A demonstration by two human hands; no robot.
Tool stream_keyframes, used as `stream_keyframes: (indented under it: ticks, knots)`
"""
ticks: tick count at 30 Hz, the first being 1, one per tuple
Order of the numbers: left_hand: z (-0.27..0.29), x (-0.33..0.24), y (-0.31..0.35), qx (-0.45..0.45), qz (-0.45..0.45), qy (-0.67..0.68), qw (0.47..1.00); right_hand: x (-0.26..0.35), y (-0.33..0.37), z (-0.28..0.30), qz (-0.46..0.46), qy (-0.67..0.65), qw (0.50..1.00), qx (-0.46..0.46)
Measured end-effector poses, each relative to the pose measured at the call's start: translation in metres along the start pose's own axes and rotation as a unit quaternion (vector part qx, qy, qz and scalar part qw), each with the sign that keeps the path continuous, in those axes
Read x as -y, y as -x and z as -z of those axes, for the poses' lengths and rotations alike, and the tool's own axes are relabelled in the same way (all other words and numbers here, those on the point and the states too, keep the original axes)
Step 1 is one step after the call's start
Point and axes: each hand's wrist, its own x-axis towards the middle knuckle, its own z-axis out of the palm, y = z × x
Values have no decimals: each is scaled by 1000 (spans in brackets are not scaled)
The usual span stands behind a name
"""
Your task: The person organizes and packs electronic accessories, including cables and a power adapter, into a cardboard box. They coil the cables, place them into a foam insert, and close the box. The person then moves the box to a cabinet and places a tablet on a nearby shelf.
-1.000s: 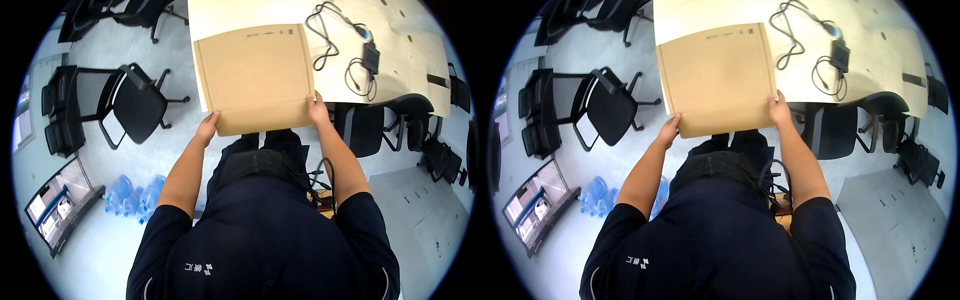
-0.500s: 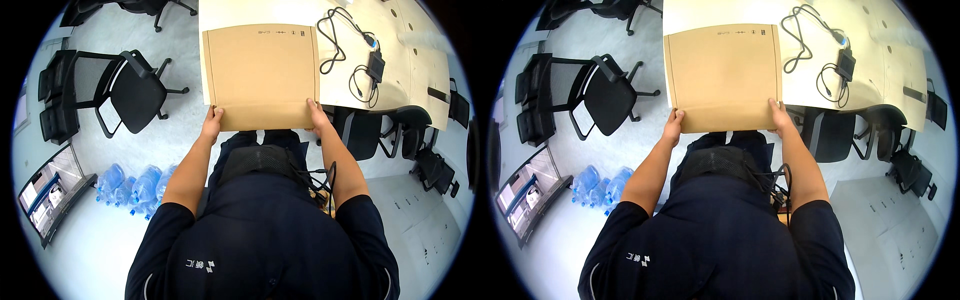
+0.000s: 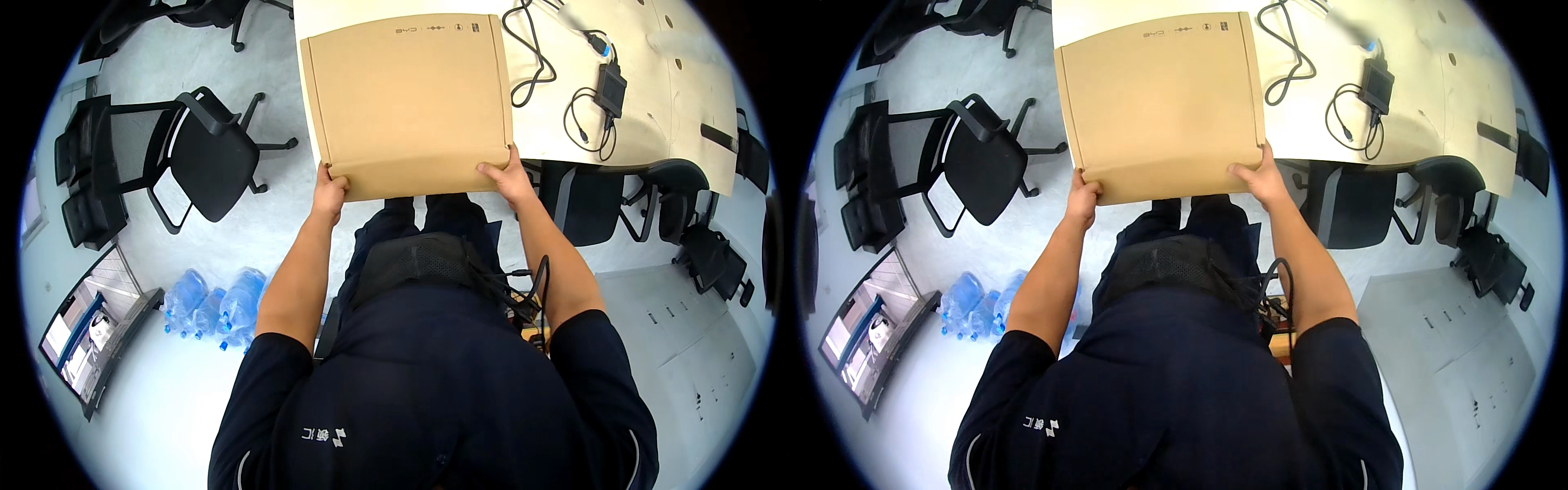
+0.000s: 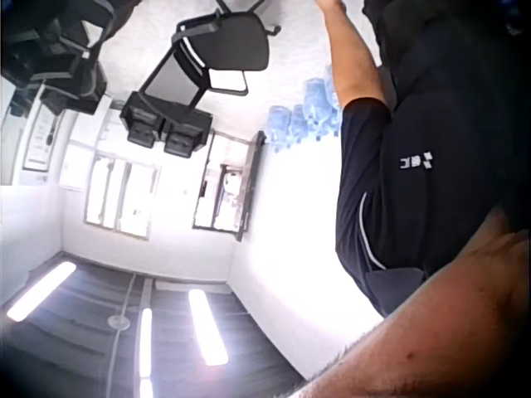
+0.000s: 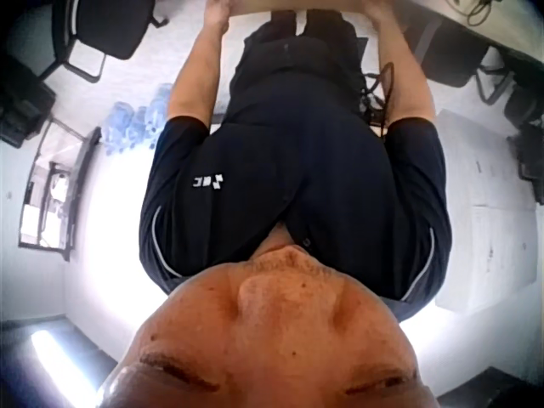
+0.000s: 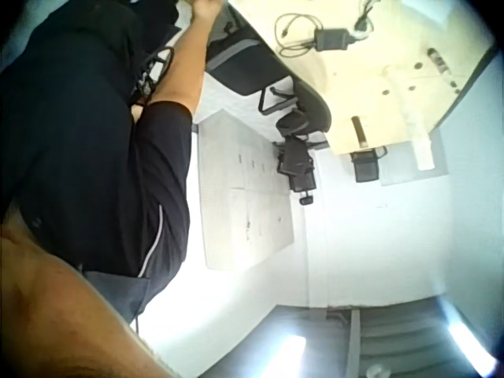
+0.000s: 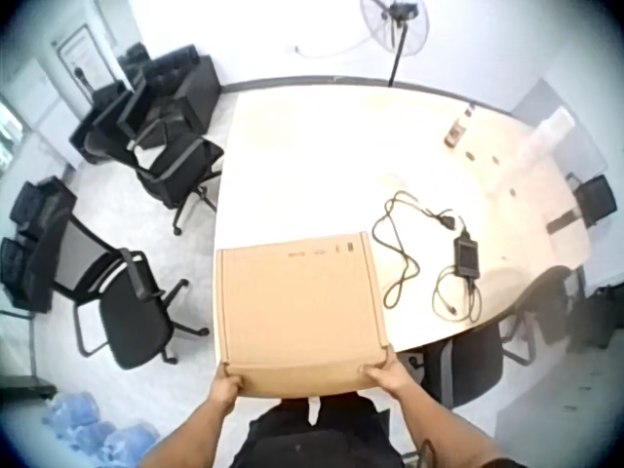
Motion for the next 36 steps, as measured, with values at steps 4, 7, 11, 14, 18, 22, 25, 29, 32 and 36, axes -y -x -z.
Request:
stream_keyframes:
  ticks: [4, 7, 11, 14, 18, 22, 25, 29, 32, 36]
  knots:
    - [23, -59, 32, 53, -75, -20, 996, 63, 46, 26, 112, 23, 993, 10]
    - [31, -140, 73, 86, -126, -25, 988, 138, 92, 51, 97, 33, 993, 59]
    - [32, -211, 91, 71, -105, 9, 992, 202, 113, 68, 247, 169, 950, 91]
    - [-20, -250, 88, -68, -95, -79, 990, 240, 102, 41, 331, 289, 898, -16]
    - [-65, -289, 59, -55, -330, -42, 942, 264, 14, 67, 371, 284, 854, -229]
    - [-62, -305, -4, -47, -317, -148, 935, 313, -27, 88, 365, 217, 890, -165]
    - [-88, -292, 2, -57, -363, -84, 926, 327, -49, 108, 371, 165, 875, -264]
    - [-107, -273, 29, -88, -388, -117, 910, 353, -79, 133, 314, 250, 894, -200]
    - [-105, -246, 15, -109, -457, -131, 873, 374, -91, 134, 295, 342, 878, -159]
    - [-90, -245, 24, -30, -473, -248, 845, 333, -98, 136, 340, 291, 874, -191]
